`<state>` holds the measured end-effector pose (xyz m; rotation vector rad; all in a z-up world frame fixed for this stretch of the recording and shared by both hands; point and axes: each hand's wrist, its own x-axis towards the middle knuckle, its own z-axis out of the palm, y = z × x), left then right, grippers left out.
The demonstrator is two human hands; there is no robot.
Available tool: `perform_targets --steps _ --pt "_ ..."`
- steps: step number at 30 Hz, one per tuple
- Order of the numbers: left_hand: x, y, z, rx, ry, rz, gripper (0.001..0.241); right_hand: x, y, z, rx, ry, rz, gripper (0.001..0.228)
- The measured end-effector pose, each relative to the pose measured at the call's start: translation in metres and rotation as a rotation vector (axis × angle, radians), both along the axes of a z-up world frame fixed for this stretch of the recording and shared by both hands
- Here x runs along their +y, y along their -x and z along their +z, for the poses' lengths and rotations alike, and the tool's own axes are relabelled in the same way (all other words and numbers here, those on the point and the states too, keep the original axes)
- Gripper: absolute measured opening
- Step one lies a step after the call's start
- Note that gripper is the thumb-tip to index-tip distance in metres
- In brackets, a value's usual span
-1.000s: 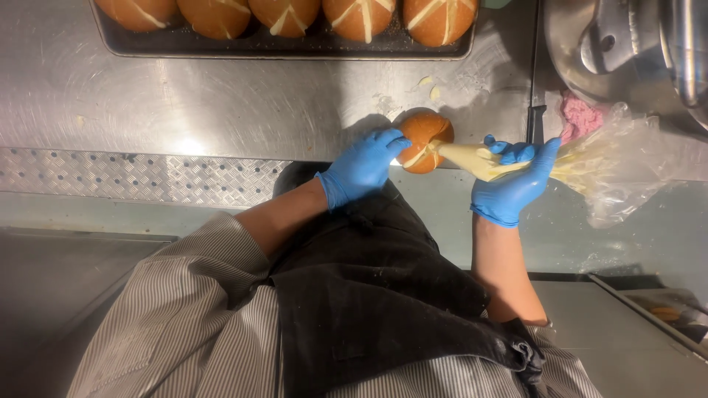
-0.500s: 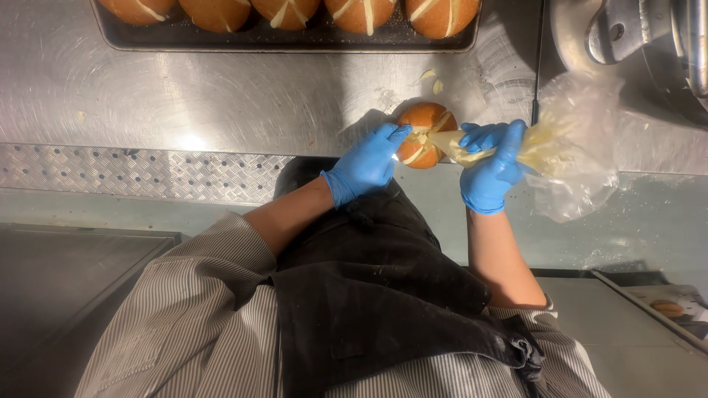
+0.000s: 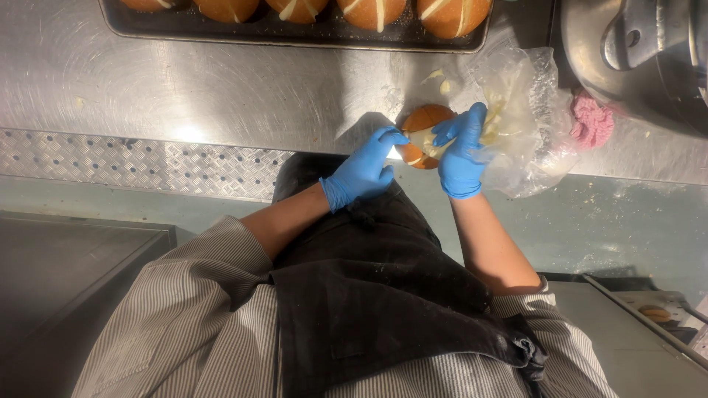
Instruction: Piping cream filling into pre-sliced buns at a bakery station.
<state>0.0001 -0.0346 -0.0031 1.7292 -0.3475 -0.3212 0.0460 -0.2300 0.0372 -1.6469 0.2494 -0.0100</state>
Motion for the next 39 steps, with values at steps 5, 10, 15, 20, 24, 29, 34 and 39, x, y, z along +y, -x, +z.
perform_targets --steps 5,10,15,20,24,29,34,39 --pt "-0.018 0.028 -0.093 0.379 0.318 0.132 0.047 -0.006 -0.008 0.014 -0.033 -0.002 -0.131 0.05" --pt "-0.038 0.015 -0.089 1.183 0.809 0.227 0.032 -0.038 -0.006 0.027 -0.026 -0.172 -0.376 0.043" --pt "-0.071 0.012 -0.067 1.238 0.728 0.111 0.023 -0.1 0.015 0.03 0.02 -0.591 -0.483 0.043" --pt "-0.045 0.008 -0.053 0.512 0.04 -0.212 0.024 -0.108 0.017 0.046 0.121 -0.954 -0.584 0.04" --pt "-0.014 -0.038 0.029 -0.307 -0.199 0.023 0.063 -0.11 0.018 0.035 0.149 -1.055 -0.589 0.032" --pt "-0.014 -0.052 0.006 -0.311 -0.194 -0.151 0.059 -0.103 0.015 0.029 0.092 -0.967 -0.497 0.026" --pt "-0.017 -0.046 -0.002 -0.202 -0.172 -0.154 0.05 -0.079 0.016 0.027 0.057 -0.805 -0.401 0.029" --pt "-0.024 -0.036 -0.008 -0.175 -0.109 -0.079 0.048 -0.048 0.018 0.014 -0.098 -0.338 -0.213 0.046"
